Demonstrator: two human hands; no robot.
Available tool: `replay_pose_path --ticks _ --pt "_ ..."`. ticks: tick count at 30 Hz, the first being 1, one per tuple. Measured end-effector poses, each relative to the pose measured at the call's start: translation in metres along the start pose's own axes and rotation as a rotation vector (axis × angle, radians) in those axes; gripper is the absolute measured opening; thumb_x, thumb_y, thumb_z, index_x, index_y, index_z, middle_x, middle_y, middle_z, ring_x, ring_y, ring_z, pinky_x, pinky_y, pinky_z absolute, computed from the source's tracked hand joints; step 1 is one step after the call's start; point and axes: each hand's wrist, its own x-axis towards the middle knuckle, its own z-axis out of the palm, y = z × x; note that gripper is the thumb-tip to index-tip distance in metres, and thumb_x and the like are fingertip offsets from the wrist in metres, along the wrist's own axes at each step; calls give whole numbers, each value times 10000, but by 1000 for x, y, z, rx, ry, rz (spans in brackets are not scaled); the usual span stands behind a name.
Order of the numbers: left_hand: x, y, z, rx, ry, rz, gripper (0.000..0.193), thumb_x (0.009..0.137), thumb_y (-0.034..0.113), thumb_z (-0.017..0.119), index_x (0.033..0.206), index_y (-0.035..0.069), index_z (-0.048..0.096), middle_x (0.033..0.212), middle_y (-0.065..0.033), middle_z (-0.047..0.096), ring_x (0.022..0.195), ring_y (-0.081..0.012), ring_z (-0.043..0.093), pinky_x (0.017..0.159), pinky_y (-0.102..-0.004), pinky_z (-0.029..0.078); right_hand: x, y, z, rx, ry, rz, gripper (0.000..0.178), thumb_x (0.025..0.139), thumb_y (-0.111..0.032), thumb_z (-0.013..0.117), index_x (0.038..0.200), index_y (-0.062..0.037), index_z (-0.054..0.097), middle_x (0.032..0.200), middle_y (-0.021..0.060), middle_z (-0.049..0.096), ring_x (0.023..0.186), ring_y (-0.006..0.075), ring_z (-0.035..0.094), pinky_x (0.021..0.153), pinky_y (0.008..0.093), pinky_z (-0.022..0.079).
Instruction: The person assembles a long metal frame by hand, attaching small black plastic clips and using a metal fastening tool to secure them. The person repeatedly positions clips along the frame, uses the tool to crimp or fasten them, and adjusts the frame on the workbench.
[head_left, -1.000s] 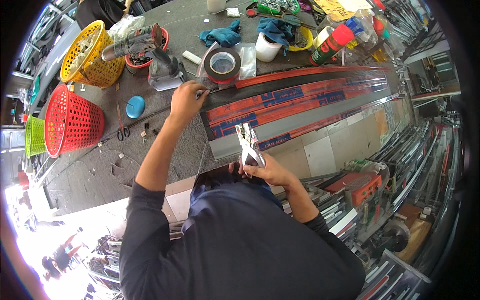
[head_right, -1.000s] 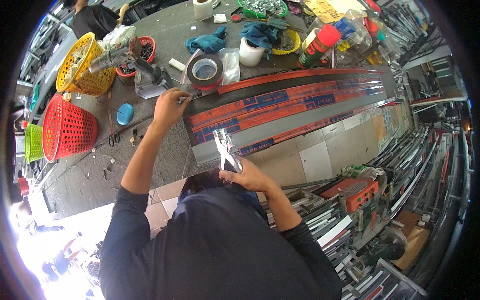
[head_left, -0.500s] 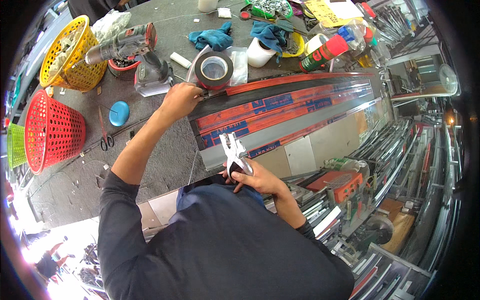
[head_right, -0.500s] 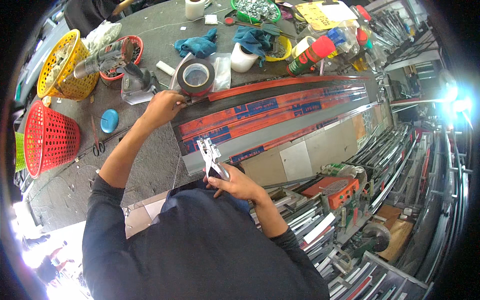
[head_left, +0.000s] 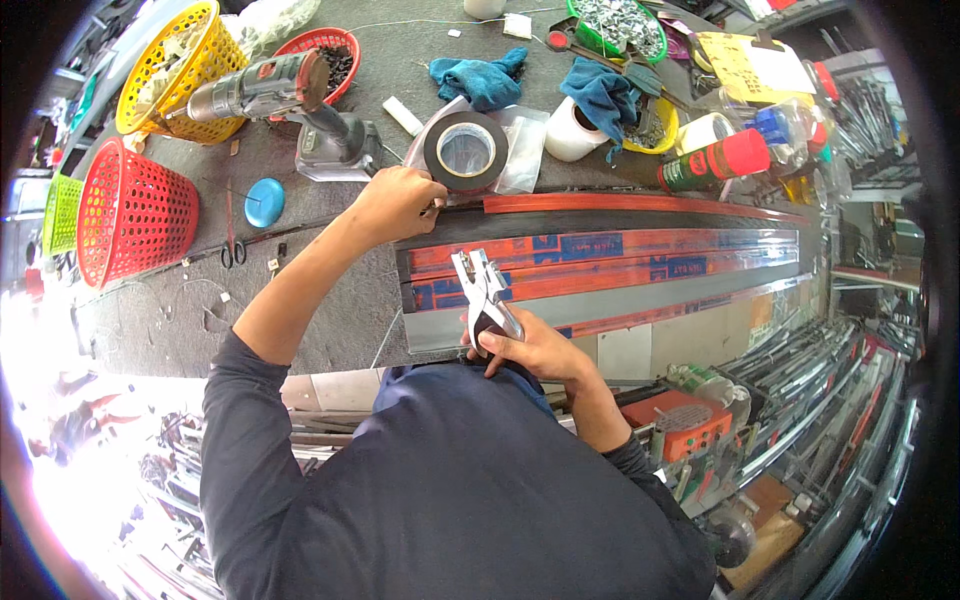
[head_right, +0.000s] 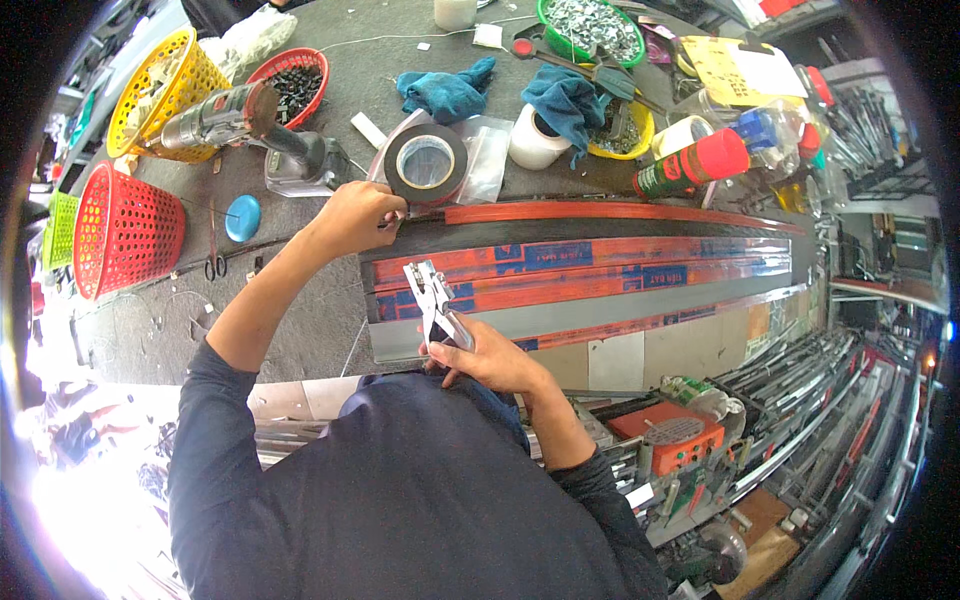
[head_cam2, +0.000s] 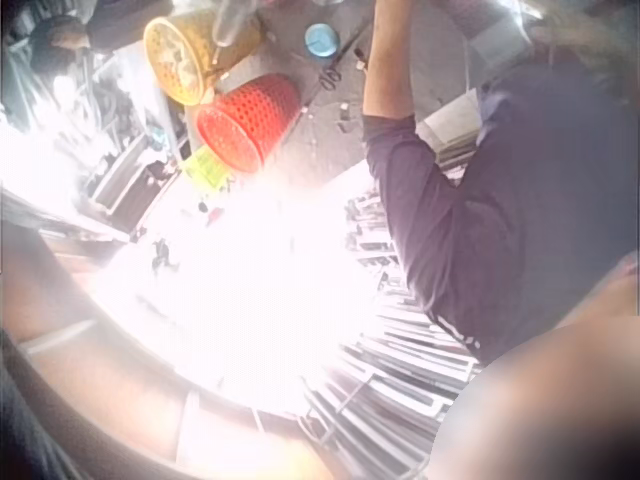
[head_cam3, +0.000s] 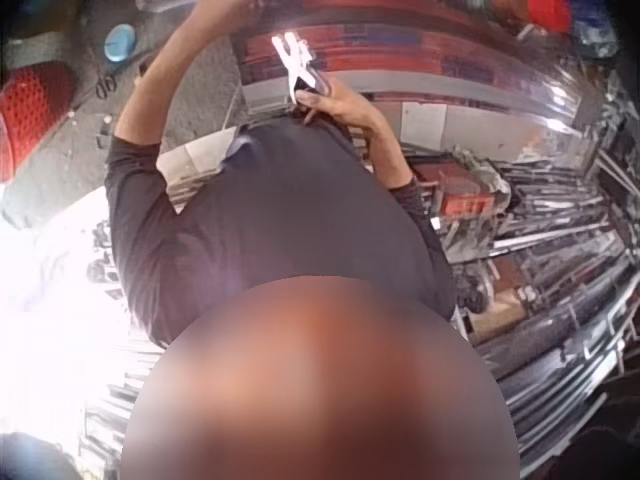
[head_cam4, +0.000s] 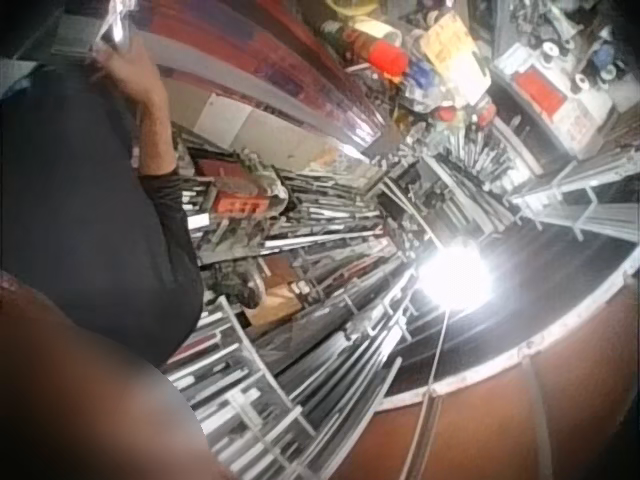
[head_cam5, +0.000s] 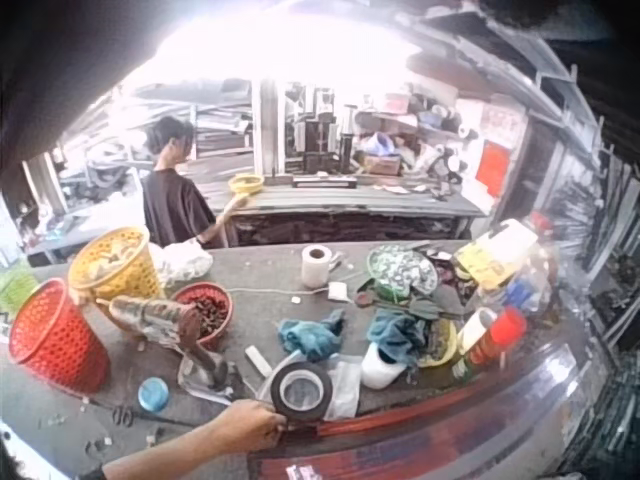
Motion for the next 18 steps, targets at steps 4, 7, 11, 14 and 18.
replay_pose_path --ticks 4,7,11,14,18 --pt "5 10 -3 51 -19 -42 106 851 127 798 941 81 830 947 -122 796 905 -384 793 818 -516 639 5 -9 -22 26 -38 18 502 1147 -450 692 1391 -18 622 1231 116 710 1094 215 726 803 402 705" --pt "-3 14 -2 125 -11 -57 131 846 108 798 974 83 793 1002 -97 783 925 -378 776 798 -496 639 9 -17 -31 55 -38 93 485 1163 -440 665 1414 -29 614 1241 125 713 1095 228 743 792 416 714" --pt "-28 30 3 60 121 -30 248 837 109 825 1065 99 728 1089 -72 758 948 -341 755 779 -475 636 14 -29 -29 56 -38 206 481 1165 -446 656 1417 -39 606 1242 122 716 1075 229 755 769 435 723" --pt "-43 44 7 66 348 55 342 792 124 875 1088 117 704 1094 -65 755 941 -300 756 761 -462 635 21 -39 -17 28 -8 223 477 1161 -453 664 1391 -39 611 1221 119 714 1066 222 752 762 439 726" --pt "-54 51 9 23 503 125 428 728 93 919 1123 105 755 1133 -39 759 936 -262 759 740 -410 641 25 -54 0 -25 21 276 498 1153 -479 671 1379 -40 597 1219 107 694 1031 197 728 759 429 733"
